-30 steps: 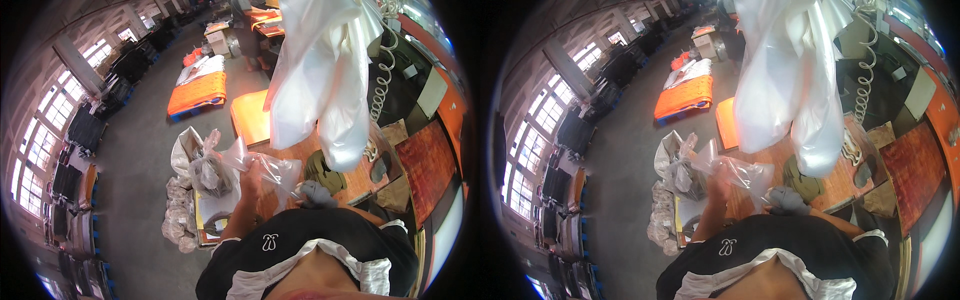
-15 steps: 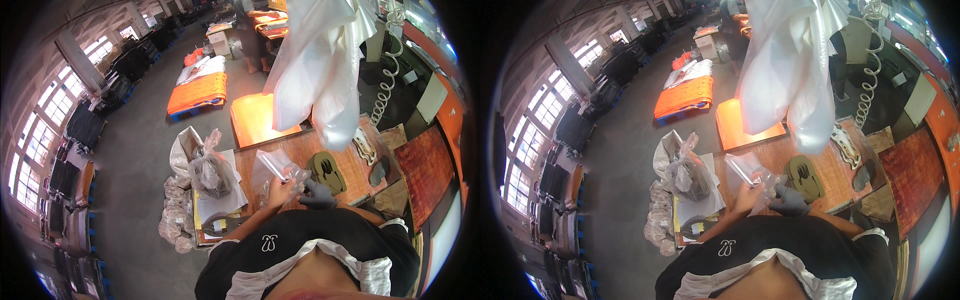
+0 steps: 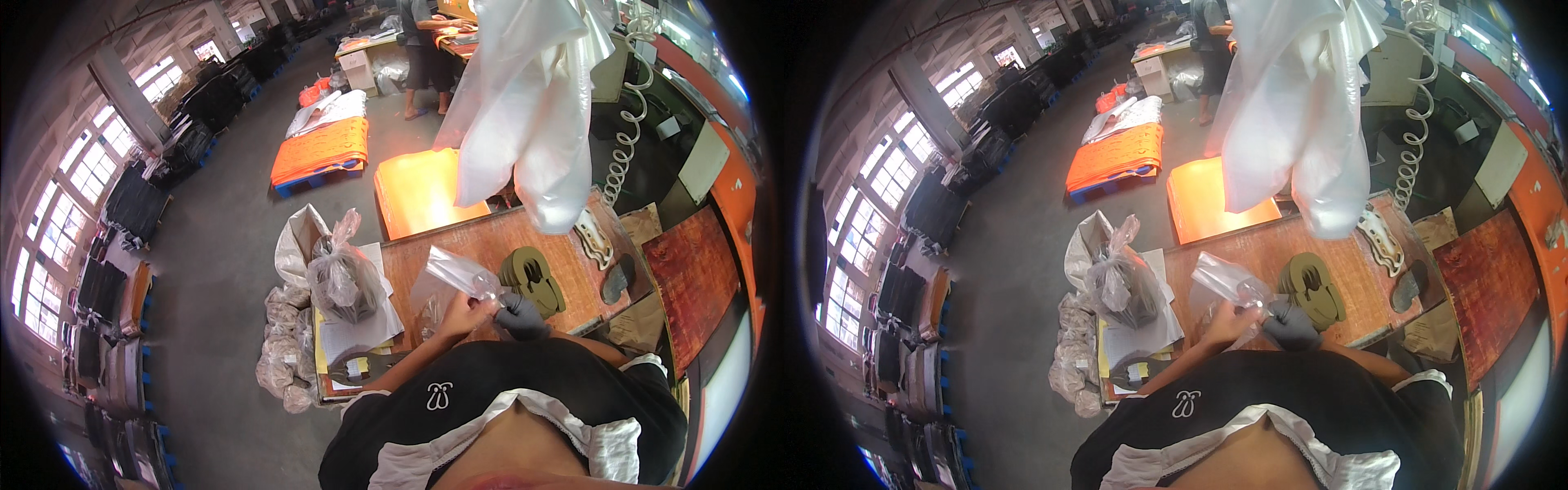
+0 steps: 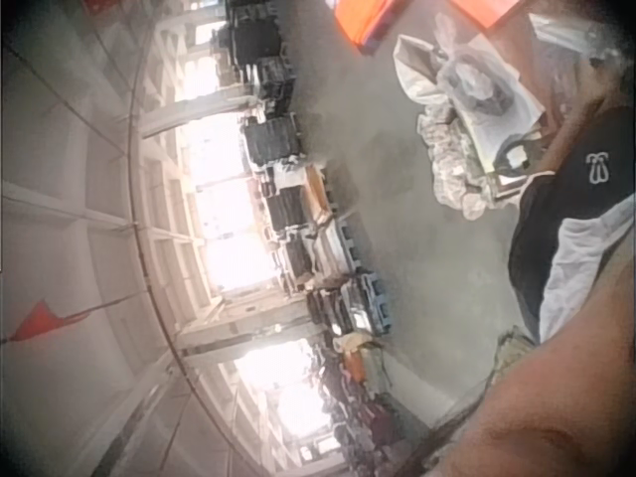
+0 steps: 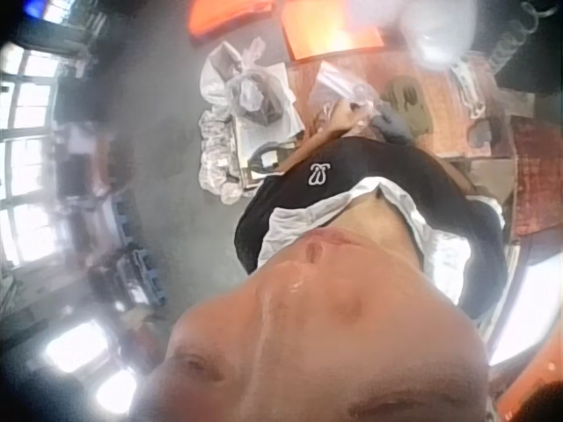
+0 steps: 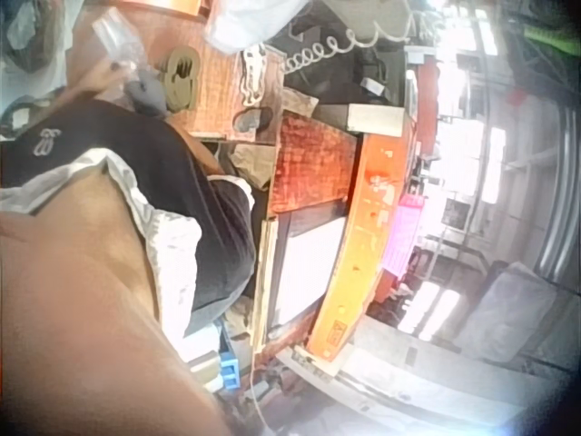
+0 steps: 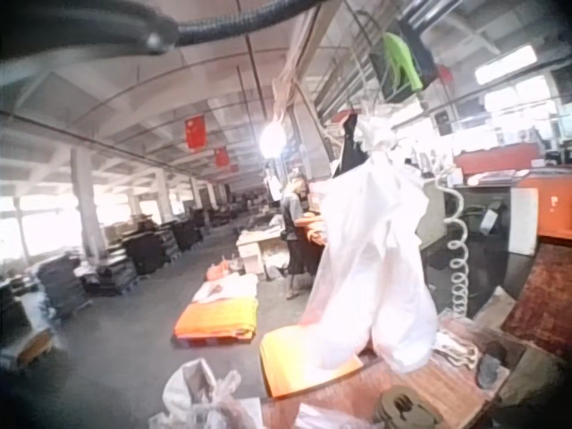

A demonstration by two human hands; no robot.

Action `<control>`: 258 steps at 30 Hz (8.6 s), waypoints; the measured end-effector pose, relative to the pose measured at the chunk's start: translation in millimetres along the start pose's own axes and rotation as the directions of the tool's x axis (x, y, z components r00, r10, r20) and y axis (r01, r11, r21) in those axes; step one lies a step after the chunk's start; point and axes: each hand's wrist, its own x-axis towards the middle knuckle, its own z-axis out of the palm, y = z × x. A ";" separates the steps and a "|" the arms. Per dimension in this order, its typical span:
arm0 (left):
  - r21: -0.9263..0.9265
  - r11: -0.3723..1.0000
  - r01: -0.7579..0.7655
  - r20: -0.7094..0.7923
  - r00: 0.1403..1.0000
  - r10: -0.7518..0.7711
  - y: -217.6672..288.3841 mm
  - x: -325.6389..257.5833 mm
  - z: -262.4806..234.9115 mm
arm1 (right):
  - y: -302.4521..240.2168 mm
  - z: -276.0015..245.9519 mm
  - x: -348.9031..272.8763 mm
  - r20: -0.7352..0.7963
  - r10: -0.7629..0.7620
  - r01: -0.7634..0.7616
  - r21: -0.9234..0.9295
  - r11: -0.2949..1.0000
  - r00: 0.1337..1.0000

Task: The person removes olive-green cutouts from a machine, stacks them on a nearby pallet, then gathers the cutouts and places them into a plastic bag. The person handles the cutouts one by one and folds the bag after filling it.

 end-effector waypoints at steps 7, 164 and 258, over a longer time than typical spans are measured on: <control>0.026 0.994 0.103 0.179 0.978 -0.106 -3.7 -4.8 -7.7 | -17.1 -6.7 4.8 0.204 -0.020 0.027 -0.030 0.999 0.979; 0.124 0.974 0.187 -0.267 0.952 -0.149 -45.1 1.9 -88.1 | -8.6 -22.7 6.3 0.190 0.227 -0.176 -0.252 0.952 0.955; 0.328 0.945 0.013 -0.206 0.977 0.058 -29.5 4.3 -72.2 | 14.0 -24.7 2.6 0.086 0.004 -0.002 -0.025 1.000 0.996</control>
